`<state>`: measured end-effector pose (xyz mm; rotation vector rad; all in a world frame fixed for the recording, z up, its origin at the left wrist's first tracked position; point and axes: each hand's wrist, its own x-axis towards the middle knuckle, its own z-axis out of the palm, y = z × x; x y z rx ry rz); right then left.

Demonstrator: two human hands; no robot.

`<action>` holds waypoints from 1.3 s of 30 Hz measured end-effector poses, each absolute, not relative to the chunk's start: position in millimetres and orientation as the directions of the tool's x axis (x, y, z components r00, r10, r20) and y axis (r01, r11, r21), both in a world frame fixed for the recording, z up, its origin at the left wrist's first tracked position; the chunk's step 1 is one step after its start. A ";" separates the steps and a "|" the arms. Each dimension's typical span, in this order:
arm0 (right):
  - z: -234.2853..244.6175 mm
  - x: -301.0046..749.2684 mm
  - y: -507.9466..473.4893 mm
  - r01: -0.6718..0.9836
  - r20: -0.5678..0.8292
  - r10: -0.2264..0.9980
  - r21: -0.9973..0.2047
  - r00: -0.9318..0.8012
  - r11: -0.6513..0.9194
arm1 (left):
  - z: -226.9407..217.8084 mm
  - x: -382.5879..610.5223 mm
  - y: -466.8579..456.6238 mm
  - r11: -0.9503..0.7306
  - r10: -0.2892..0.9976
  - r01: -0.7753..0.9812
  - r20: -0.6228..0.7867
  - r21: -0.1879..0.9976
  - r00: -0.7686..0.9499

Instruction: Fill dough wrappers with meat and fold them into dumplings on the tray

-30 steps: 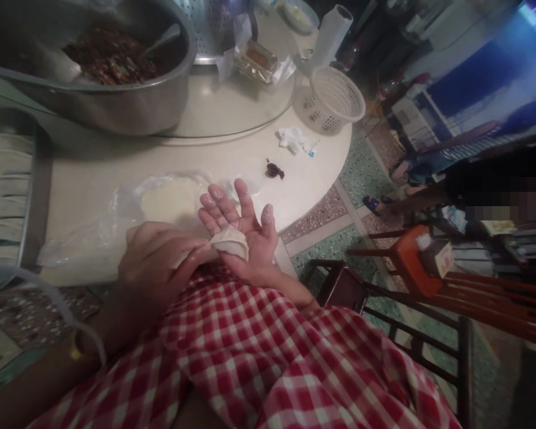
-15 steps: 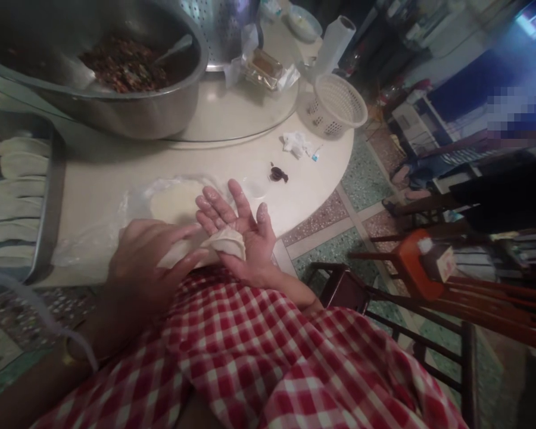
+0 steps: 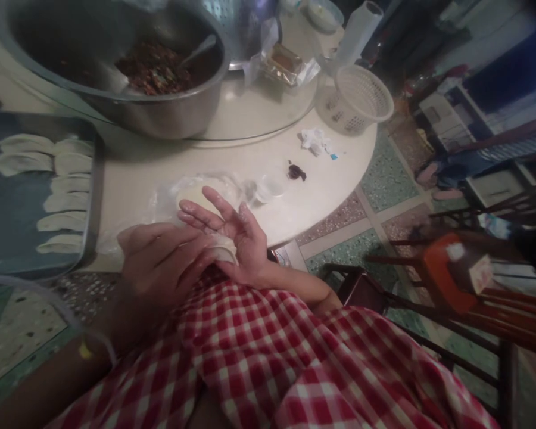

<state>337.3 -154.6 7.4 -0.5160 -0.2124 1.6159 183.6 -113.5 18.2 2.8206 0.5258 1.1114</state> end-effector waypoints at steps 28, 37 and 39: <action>10.2 321.6 -128.6 -0.811 -0.241 0.956 -0.585 0.164 -0.008 | 30.6 -4.5 59.1 -0.615 0.772 0.788 0.190 -0.019 0.607; 10.6 326.9 -122.7 -0.789 -0.222 0.944 -0.611 0.244 0.060 | 19.1 -4.0 83.9 -0.617 0.786 0.787 0.056 0.010 0.615; 9.5 327.2 -121.7 -0.787 -0.225 0.942 -0.615 0.248 0.060 | 16.9 -3.5 85.7 -0.611 0.791 0.792 0.044 0.013 0.610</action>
